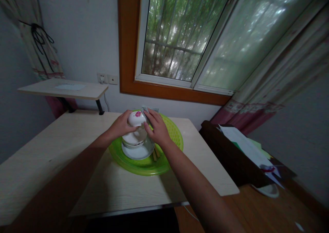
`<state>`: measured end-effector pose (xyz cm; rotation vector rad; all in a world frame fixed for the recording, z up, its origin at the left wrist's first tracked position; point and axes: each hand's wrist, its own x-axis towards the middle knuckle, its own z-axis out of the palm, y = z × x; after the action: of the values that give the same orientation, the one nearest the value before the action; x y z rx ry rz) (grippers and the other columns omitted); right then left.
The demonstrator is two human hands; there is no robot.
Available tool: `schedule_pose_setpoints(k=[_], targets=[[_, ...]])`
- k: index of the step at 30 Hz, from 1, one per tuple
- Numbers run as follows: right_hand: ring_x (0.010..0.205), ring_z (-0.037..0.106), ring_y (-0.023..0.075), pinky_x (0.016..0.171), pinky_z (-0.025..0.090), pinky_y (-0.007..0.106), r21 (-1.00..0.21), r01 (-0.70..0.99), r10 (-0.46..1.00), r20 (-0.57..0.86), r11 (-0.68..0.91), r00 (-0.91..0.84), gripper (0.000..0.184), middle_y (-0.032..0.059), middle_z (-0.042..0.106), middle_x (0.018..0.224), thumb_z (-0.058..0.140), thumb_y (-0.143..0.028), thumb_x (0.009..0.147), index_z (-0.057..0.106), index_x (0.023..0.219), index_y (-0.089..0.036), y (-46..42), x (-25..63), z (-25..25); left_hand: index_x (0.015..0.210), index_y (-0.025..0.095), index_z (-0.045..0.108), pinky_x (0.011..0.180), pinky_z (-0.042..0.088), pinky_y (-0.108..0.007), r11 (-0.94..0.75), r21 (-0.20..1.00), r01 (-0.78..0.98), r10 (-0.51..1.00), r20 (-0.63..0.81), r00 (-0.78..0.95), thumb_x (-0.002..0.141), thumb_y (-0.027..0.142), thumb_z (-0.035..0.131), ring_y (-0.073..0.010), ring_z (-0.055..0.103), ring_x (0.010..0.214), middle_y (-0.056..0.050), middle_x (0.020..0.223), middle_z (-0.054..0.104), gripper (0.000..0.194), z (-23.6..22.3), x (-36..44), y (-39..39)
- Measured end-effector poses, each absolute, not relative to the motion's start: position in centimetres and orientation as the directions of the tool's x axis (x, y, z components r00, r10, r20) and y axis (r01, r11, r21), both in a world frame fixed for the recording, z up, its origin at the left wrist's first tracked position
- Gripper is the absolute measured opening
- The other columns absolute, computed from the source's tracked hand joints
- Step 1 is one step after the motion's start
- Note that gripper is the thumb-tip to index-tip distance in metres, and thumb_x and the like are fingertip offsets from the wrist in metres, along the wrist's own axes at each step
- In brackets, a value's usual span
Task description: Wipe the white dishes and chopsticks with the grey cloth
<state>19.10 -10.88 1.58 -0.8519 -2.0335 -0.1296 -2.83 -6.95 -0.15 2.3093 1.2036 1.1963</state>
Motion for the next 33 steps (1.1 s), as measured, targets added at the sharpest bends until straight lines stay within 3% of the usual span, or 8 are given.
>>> schedule_pose_setpoints(k=[6,10,21,29,33], targets=[[0.133,0.052,0.0233,0.116,0.041,0.044,-0.384,0.645,0.626,0.757,0.661,-0.19,0.042,0.0106,0.055,0.145,0.047,-0.034,0.101,0.056,0.14,-0.023,-9.7,19.8,0.7,0.113,0.02,0.049,0.078,0.05,-0.033,-0.551,0.605,0.575,0.818,0.527,0.229,0.067,0.041,0.077,-0.0239,0.061,0.097,-0.006,0.107,0.061,0.057,0.1,-3.0,-7.0],[0.136,0.05,0.0233,0.117,0.04,0.045,-0.412,0.639,0.649,0.737,0.65,-0.185,0.042,0.01,0.054,0.146,0.045,-0.034,0.101,0.056,0.141,-0.024,-9.2,20.1,0.3,0.113,0.018,0.049,0.077,0.049,-0.032,-0.538,0.601,0.591,0.822,0.529,0.21,0.068,0.042,0.077,-0.023,0.061,0.094,-0.007,0.105,0.06,0.058,0.2,-3.1,-7.0],[0.145,0.037,0.0226,0.121,0.033,0.048,-0.156,0.582,0.47,0.765,0.798,-0.439,0.049,0.0061,0.045,0.154,0.048,-0.027,0.099,0.045,0.148,-0.028,-10.9,18.8,1.3,0.11,0.021,0.049,0.08,0.05,-0.036,-0.614,0.533,0.582,0.776,0.54,0.325,0.068,0.038,0.074,-0.0254,0.062,0.095,-0.006,0.104,0.061,0.052,-0.6,-2.9,-6.5],[0.132,0.051,0.0222,0.116,0.04,0.043,-0.366,0.642,0.628,0.742,0.673,-0.235,0.043,0.0102,0.057,0.142,0.048,-0.032,0.1,0.053,0.142,-0.023,-10.1,19.4,0.9,0.111,0.021,0.049,0.084,0.049,-0.037,-0.608,0.495,0.621,0.778,0.529,0.34,0.068,0.04,0.075,-0.0263,0.062,0.098,-0.006,0.106,0.062,0.054,-0.2,-2.8,-6.8],[0.133,0.051,0.023,0.115,0.04,0.044,-0.388,0.647,0.644,0.735,0.657,-0.213,0.042,0.0103,0.056,0.143,0.046,-0.033,0.101,0.054,0.141,-0.024,-9.8,19.7,0.7,0.112,0.021,0.049,0.085,0.049,-0.039,-0.604,0.474,0.64,0.778,0.524,0.346,0.068,0.04,0.075,-0.0275,0.062,0.098,-0.008,0.106,0.062,0.054,-0.1,-2.8,-7.0]])
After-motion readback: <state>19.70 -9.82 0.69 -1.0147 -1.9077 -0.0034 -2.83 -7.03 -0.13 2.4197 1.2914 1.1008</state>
